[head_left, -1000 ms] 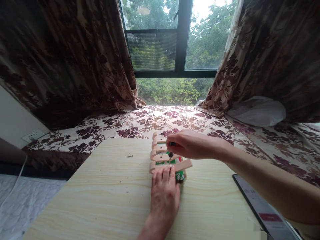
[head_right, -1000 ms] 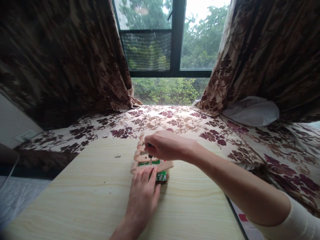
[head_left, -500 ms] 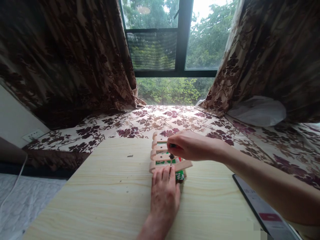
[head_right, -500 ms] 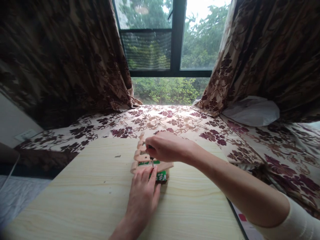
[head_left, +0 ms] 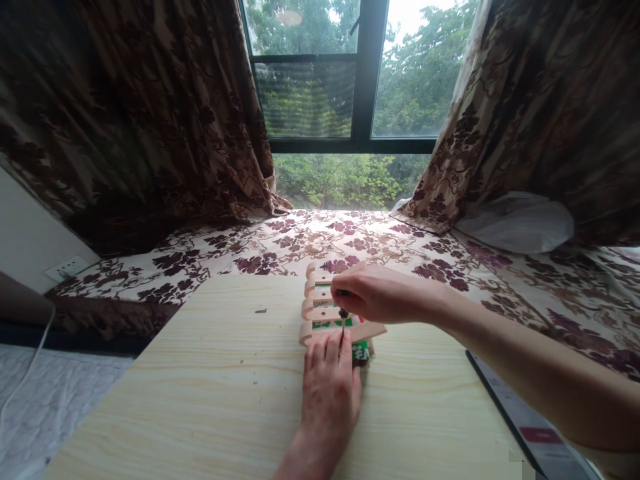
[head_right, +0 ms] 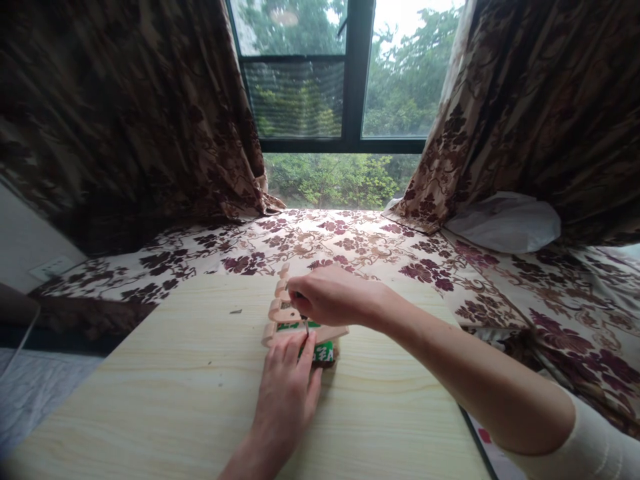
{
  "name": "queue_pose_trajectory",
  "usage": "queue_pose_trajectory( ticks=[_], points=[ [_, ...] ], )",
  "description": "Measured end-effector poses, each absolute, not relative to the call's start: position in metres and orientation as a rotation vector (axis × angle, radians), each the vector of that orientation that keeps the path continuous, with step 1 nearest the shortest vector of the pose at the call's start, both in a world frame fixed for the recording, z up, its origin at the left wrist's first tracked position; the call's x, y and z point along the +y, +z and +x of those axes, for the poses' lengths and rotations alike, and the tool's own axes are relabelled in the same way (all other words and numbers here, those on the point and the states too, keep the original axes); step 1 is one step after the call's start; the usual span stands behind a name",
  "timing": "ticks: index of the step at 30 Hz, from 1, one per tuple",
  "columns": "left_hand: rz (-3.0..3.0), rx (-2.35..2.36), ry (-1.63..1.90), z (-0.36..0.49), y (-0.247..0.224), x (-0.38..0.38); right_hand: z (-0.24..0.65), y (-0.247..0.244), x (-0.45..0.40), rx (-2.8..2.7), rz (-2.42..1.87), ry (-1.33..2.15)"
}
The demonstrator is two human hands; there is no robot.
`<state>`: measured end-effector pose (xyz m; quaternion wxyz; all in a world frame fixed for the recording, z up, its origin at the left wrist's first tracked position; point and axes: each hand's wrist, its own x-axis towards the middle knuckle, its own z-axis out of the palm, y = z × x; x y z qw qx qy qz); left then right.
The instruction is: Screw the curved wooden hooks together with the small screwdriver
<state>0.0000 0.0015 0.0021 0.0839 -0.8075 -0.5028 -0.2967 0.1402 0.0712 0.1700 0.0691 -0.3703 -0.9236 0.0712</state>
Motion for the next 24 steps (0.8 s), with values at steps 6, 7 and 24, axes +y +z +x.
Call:
queue_pose_trajectory(
  ticks=[6, 7, 24],
  points=[
    [-2.405, -1.536, -0.900, 0.001, 0.001, 0.001, 0.137, 0.162, 0.070, -2.727, -1.150, 0.180],
    [-2.405, -1.539, -0.900, 0.001, 0.001, 0.001, 0.136, 0.160, 0.069, -2.708, -1.165, 0.177],
    [-2.379, -1.506, -0.882, 0.000, -0.001, 0.003, 0.125, 0.125, 0.066, -2.358, -1.565, -0.032]
  ],
)
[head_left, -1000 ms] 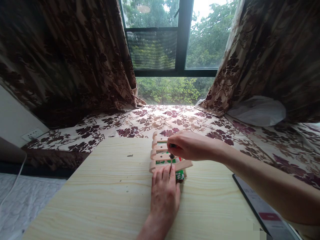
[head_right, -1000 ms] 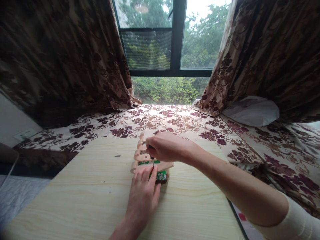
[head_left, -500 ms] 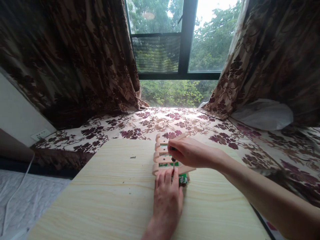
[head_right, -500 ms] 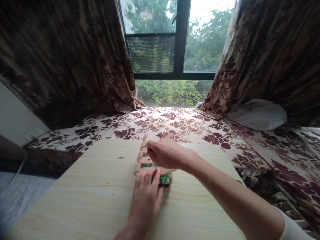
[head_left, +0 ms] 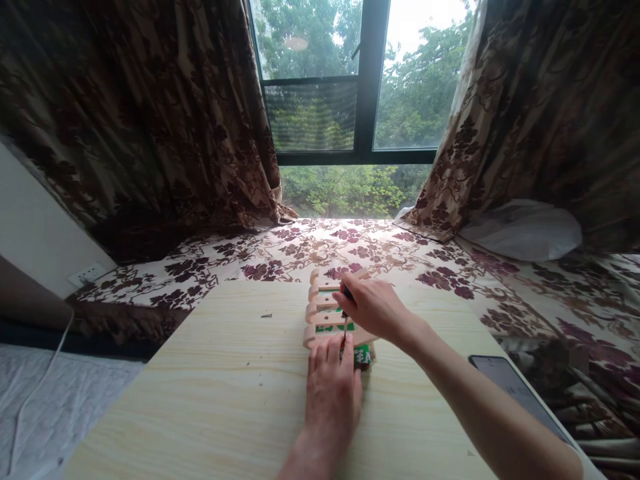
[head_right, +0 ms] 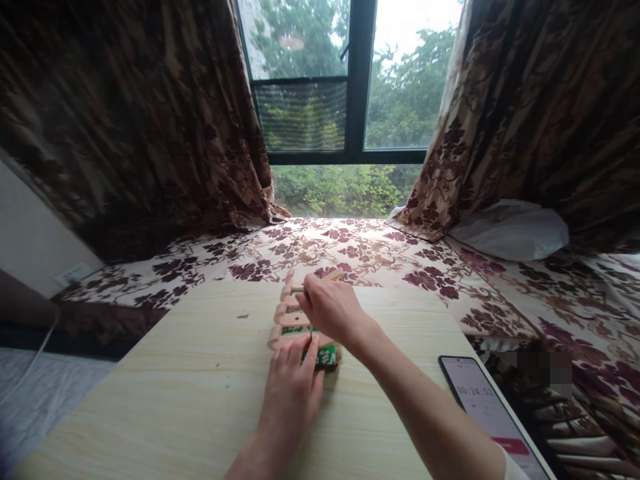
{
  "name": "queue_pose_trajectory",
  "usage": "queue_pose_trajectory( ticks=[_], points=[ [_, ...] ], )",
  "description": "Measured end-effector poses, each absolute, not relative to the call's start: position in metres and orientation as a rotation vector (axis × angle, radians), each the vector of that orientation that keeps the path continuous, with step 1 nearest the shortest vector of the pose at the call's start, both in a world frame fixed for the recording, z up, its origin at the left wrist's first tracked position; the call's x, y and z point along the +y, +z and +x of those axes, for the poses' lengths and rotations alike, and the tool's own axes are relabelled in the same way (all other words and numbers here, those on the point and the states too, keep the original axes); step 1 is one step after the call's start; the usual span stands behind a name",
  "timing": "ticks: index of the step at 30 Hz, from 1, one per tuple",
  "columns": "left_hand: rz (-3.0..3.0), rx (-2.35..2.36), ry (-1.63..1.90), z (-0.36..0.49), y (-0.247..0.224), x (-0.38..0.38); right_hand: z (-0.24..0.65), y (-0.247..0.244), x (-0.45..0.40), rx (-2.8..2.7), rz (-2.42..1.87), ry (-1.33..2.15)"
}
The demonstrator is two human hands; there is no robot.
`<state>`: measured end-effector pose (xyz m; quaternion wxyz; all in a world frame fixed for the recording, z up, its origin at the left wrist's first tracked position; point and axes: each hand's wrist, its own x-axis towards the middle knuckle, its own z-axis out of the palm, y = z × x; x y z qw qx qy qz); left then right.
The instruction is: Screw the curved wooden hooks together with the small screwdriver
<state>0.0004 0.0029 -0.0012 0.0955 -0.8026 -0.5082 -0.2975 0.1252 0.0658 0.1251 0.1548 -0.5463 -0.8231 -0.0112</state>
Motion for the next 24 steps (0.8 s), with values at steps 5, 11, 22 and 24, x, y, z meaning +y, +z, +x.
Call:
queue_pose_trajectory(
  ticks=[5, 11, 22, 24],
  points=[
    [-2.357, -1.508, -0.892, 0.002, -0.003, 0.004, 0.126, 0.134, 0.063, -2.440, -1.500, -0.032],
    [-2.384, -1.512, -0.866, 0.001, -0.001, 0.003, 0.123, 0.133, 0.063, -2.445, -1.517, -0.037],
    [-2.403, -1.495, -0.863, 0.000, 0.001, 0.002, 0.124, 0.142, 0.063, -2.542, -1.427, -0.028],
    [-2.402, -1.493, -0.865, 0.000, 0.001, 0.002, 0.124, 0.141, 0.063, -2.536, -1.441, -0.044]
  ],
)
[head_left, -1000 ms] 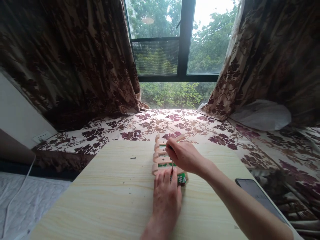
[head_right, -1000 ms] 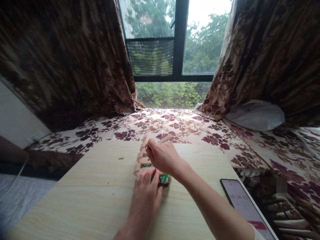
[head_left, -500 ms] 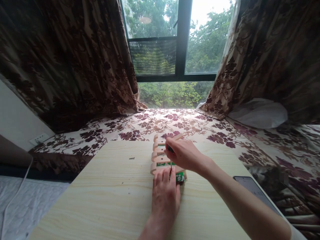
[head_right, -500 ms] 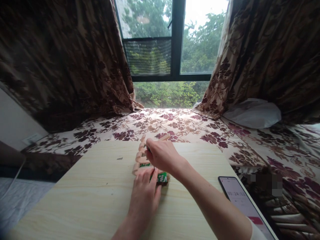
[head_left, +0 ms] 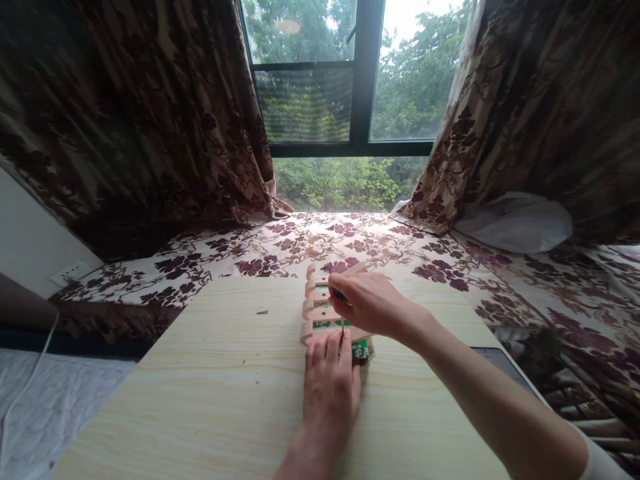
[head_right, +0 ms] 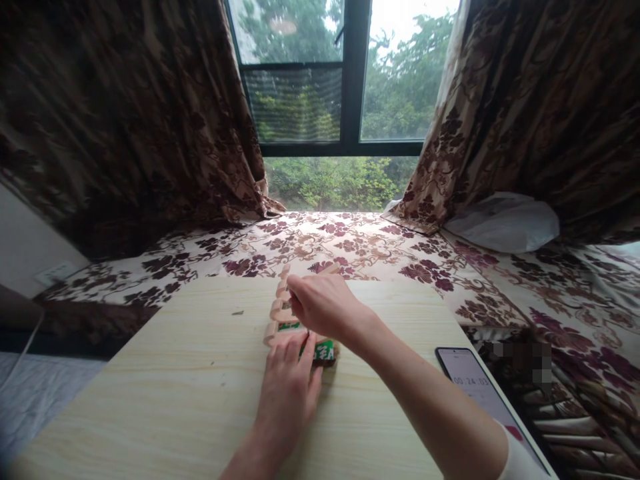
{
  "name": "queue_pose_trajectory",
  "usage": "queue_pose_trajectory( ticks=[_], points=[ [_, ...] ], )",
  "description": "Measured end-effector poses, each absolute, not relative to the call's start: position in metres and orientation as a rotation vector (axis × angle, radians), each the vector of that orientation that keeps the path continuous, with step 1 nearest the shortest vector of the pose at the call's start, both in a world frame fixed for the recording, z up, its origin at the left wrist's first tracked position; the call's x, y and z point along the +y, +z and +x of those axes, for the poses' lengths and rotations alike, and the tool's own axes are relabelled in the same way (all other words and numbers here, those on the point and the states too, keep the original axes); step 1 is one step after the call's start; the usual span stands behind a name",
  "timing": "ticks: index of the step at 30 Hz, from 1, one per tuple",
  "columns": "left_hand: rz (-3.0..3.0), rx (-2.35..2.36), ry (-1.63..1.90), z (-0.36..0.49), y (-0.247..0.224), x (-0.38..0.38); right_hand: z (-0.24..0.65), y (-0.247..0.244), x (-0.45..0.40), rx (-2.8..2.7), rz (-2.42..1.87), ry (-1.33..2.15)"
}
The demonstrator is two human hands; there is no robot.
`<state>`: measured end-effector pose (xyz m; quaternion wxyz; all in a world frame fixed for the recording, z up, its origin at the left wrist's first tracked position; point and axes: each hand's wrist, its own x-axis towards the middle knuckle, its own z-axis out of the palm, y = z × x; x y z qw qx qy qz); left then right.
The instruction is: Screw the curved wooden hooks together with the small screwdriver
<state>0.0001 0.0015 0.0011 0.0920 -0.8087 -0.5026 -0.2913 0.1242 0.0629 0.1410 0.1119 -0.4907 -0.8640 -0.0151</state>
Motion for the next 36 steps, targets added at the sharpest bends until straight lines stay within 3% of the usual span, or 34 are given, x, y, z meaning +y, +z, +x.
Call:
queue_pose_trajectory(
  ticks=[36],
  points=[
    [-2.391, -1.443, -0.921, -0.002, -0.003, -0.001, 0.125, 0.138, 0.053, -2.537, -1.382, -0.072]
  ],
)
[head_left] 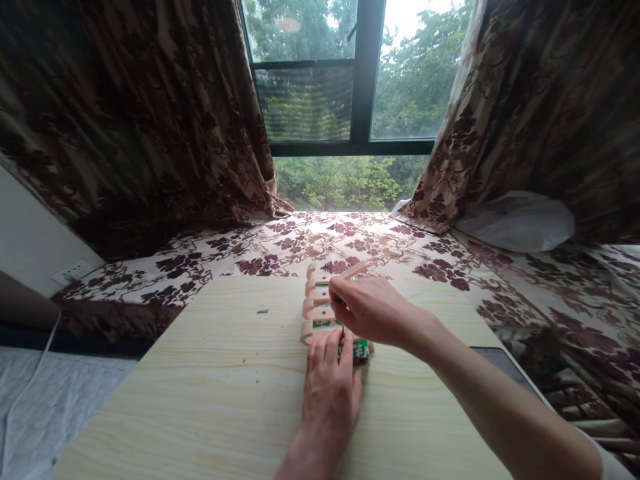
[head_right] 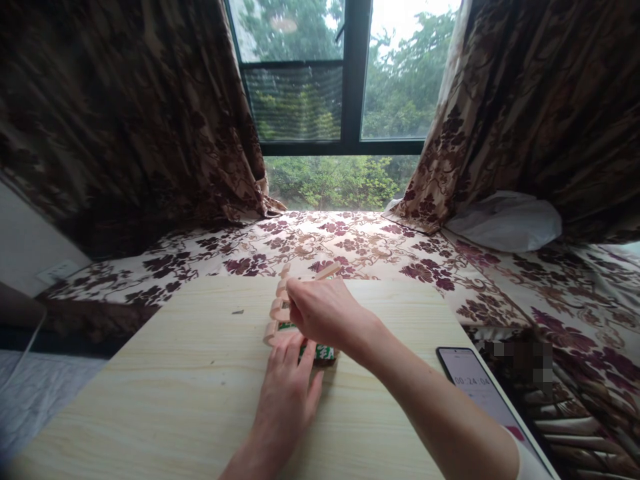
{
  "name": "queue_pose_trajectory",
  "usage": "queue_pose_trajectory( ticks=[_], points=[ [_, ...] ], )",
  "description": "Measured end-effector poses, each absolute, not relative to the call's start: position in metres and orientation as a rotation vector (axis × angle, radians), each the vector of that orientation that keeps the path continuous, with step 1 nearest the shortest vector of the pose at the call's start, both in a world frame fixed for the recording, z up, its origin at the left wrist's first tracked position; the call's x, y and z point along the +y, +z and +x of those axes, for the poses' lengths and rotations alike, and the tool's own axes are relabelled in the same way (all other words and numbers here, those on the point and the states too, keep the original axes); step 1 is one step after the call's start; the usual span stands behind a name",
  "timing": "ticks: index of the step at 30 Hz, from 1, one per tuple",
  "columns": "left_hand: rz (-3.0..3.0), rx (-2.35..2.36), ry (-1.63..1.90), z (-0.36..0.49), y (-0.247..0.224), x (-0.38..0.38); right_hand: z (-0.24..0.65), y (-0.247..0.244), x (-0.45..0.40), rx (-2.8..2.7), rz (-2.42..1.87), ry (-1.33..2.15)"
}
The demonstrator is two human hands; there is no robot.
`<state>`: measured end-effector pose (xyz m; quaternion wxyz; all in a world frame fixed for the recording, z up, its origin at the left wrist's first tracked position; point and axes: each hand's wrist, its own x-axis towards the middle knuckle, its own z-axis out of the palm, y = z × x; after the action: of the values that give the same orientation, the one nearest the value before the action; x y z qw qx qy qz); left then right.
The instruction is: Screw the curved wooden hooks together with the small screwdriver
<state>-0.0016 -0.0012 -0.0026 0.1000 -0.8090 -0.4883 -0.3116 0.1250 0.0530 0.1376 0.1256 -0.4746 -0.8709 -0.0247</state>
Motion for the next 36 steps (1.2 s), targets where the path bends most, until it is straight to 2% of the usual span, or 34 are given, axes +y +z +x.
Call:
queue_pose_trajectory(
  ticks=[36],
  points=[
    [-2.472, -1.335, -0.891, -0.009, -0.004, 0.002, 0.125, 0.146, 0.055, -2.570, -1.463, -0.113]
  ],
)
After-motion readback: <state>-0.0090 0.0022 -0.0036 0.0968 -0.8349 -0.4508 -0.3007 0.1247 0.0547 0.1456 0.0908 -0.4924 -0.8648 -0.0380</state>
